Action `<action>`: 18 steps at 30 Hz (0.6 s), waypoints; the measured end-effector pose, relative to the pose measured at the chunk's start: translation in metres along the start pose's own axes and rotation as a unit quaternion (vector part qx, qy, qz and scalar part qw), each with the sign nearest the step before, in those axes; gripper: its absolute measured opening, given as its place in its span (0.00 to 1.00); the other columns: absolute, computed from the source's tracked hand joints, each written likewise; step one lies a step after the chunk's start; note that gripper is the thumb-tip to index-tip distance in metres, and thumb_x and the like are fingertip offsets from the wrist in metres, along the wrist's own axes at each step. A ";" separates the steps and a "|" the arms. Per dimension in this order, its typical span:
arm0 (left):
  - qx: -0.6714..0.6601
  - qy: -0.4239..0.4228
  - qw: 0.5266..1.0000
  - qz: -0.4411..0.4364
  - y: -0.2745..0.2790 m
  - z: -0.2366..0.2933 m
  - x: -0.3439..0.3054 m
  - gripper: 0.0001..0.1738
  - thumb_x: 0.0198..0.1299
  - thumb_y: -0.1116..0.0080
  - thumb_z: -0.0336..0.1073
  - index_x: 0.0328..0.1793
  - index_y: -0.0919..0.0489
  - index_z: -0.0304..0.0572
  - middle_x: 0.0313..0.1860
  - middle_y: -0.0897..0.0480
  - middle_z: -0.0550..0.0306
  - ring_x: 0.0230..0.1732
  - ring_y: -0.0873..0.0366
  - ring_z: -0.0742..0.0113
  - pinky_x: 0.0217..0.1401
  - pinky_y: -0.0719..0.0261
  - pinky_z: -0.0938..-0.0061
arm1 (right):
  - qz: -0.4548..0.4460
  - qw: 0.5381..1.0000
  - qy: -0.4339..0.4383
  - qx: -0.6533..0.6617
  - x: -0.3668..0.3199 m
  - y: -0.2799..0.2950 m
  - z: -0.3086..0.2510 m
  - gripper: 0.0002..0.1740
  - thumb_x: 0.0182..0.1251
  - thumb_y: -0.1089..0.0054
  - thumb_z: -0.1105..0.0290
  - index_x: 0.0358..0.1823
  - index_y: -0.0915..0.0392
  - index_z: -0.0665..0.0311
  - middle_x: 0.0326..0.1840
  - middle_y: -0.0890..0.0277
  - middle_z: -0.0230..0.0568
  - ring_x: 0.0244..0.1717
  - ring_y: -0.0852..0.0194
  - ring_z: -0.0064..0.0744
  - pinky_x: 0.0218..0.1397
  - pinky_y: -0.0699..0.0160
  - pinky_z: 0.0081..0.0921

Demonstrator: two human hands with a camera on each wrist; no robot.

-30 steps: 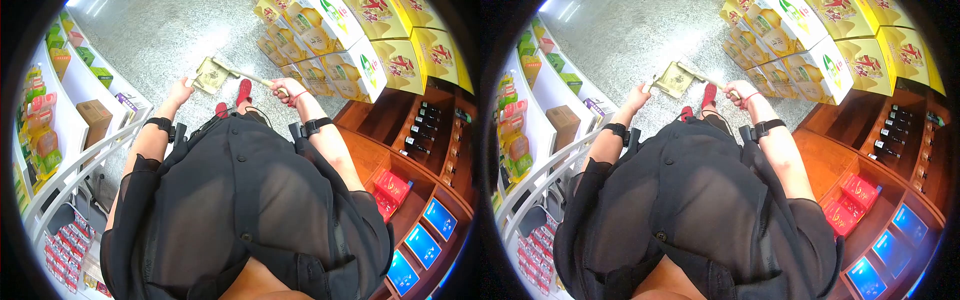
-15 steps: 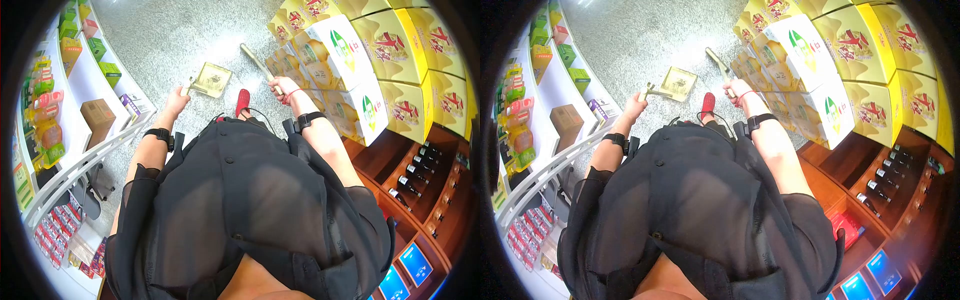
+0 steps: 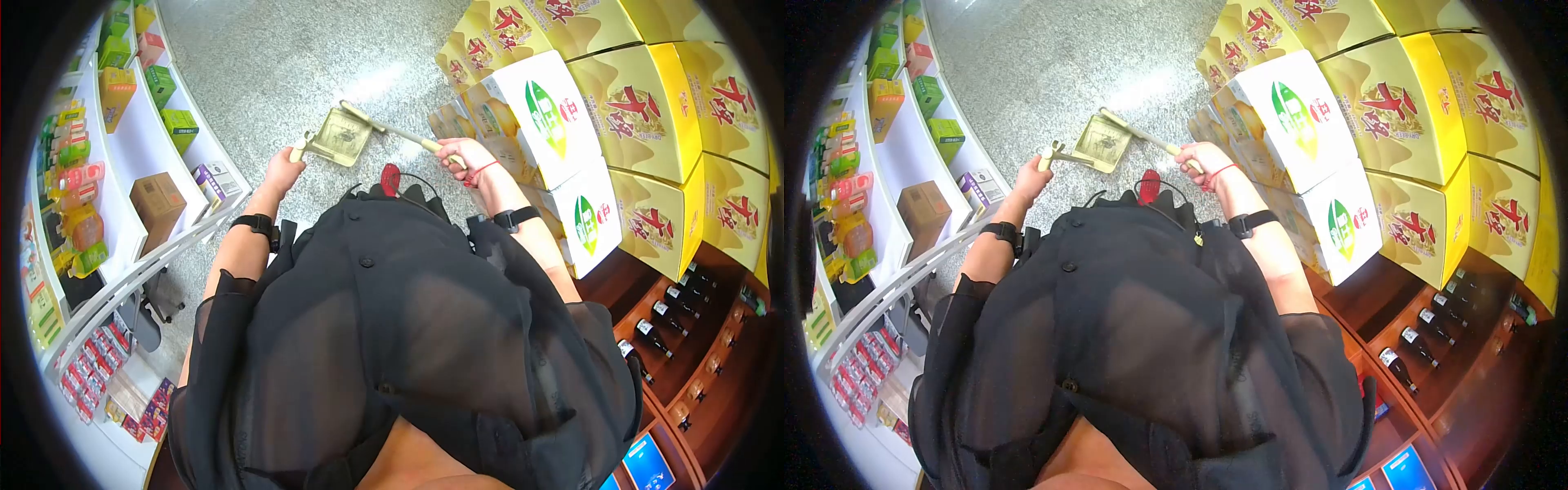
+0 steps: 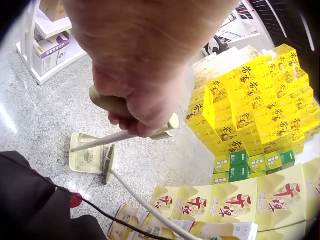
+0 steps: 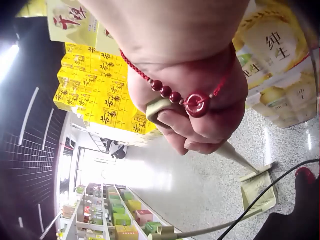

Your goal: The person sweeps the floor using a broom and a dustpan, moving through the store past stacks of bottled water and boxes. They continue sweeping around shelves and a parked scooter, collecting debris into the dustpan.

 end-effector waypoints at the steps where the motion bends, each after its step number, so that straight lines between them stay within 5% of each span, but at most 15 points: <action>1: 0.000 0.001 1.000 0.000 -0.001 -0.001 0.001 0.20 0.45 0.44 0.36 0.48 0.24 0.40 0.36 0.20 0.45 0.41 0.22 0.52 0.46 0.27 0.65 | 0.014 1.000 0.020 -0.005 -0.005 0.006 -0.008 0.27 0.47 0.41 0.75 0.53 0.33 0.61 0.20 0.34 0.30 0.11 0.44 0.15 0.10 0.56 0.13; 4: 0.000 0.033 0.999 -0.017 -0.008 -0.011 0.009 0.21 0.45 0.44 0.35 0.49 0.24 0.40 0.36 0.20 0.47 0.40 0.22 0.55 0.46 0.27 0.66 | 0.001 0.999 0.048 -0.017 -0.007 0.015 -0.025 0.25 0.50 0.42 0.74 0.53 0.33 0.61 0.20 0.34 0.29 0.12 0.45 0.15 0.10 0.55 0.14; 6: 0.010 -0.015 1.000 0.025 -0.006 -0.006 0.015 0.17 0.46 0.47 0.30 0.45 0.25 0.37 0.25 0.25 0.59 0.26 0.29 0.70 0.32 0.30 0.73 | 0.068 0.992 0.078 -0.066 -0.008 0.024 -0.038 0.31 0.51 0.44 0.74 0.61 0.38 0.62 0.21 0.34 0.29 0.13 0.44 0.14 0.12 0.53 0.13; 7: 0.009 -0.015 1.000 0.025 -0.007 -0.004 0.017 0.17 0.46 0.47 0.30 0.45 0.25 0.37 0.25 0.25 0.59 0.26 0.29 0.70 0.32 0.30 0.73 | 0.059 0.992 0.077 -0.078 0.001 0.025 -0.041 0.30 0.55 0.45 0.73 0.62 0.39 0.59 0.21 0.35 0.28 0.13 0.43 0.15 0.12 0.51 0.14; 9: -0.015 0.016 1.000 0.000 -0.008 -0.004 0.022 0.21 0.45 0.44 0.36 0.49 0.24 0.41 0.37 0.20 0.46 0.41 0.22 0.54 0.45 0.27 0.65 | 0.067 0.992 0.068 -0.084 0.024 0.034 -0.045 0.27 0.57 0.45 0.72 0.59 0.38 0.58 0.21 0.35 0.28 0.13 0.43 0.15 0.12 0.51 0.14; 13: 0.002 0.011 1.000 0.004 -0.005 0.012 0.022 0.21 0.45 0.44 0.37 0.48 0.24 0.42 0.37 0.20 0.46 0.40 0.22 0.53 0.45 0.27 0.64 | 0.123 0.988 0.057 -0.078 0.062 0.045 -0.045 0.13 0.59 0.44 0.69 0.45 0.33 0.58 0.21 0.35 0.30 0.14 0.43 0.19 0.11 0.49 0.16; 14: 0.013 -0.008 1.000 0.003 -0.005 0.017 0.023 0.20 0.45 0.45 0.34 0.48 0.24 0.40 0.33 0.21 0.50 0.35 0.24 0.60 0.40 0.28 0.67 | 0.150 0.986 0.063 -0.047 0.069 0.048 -0.043 0.09 0.58 0.44 0.70 0.38 0.32 0.59 0.22 0.34 0.32 0.15 0.42 0.21 0.09 0.50 0.18; 15: 0.024 -0.027 0.999 0.002 -0.005 0.020 0.024 0.19 0.46 0.46 0.32 0.47 0.24 0.38 0.28 0.23 0.55 0.30 0.26 0.67 0.34 0.28 0.71 | 0.149 0.986 0.061 -0.049 0.073 0.045 -0.042 0.09 0.58 0.44 0.70 0.38 0.32 0.59 0.22 0.34 0.32 0.15 0.42 0.21 0.09 0.50 0.18; 18: 0.022 -0.037 0.999 -0.008 -0.008 0.023 0.031 0.19 0.46 0.46 0.31 0.48 0.25 0.38 0.29 0.22 0.53 0.31 0.26 0.65 0.36 0.28 0.70 | 0.145 0.983 0.018 -0.112 0.082 0.042 -0.036 0.09 0.62 0.47 0.69 0.42 0.34 0.58 0.20 0.36 0.29 0.12 0.44 0.18 0.11 0.49 0.15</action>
Point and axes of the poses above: each hand's wrist, its own x-axis towards the middle knuckle, its own y-axis out of the back of the hand, z = x × y, the point moved 7 cm from there along x, towards the middle knuckle
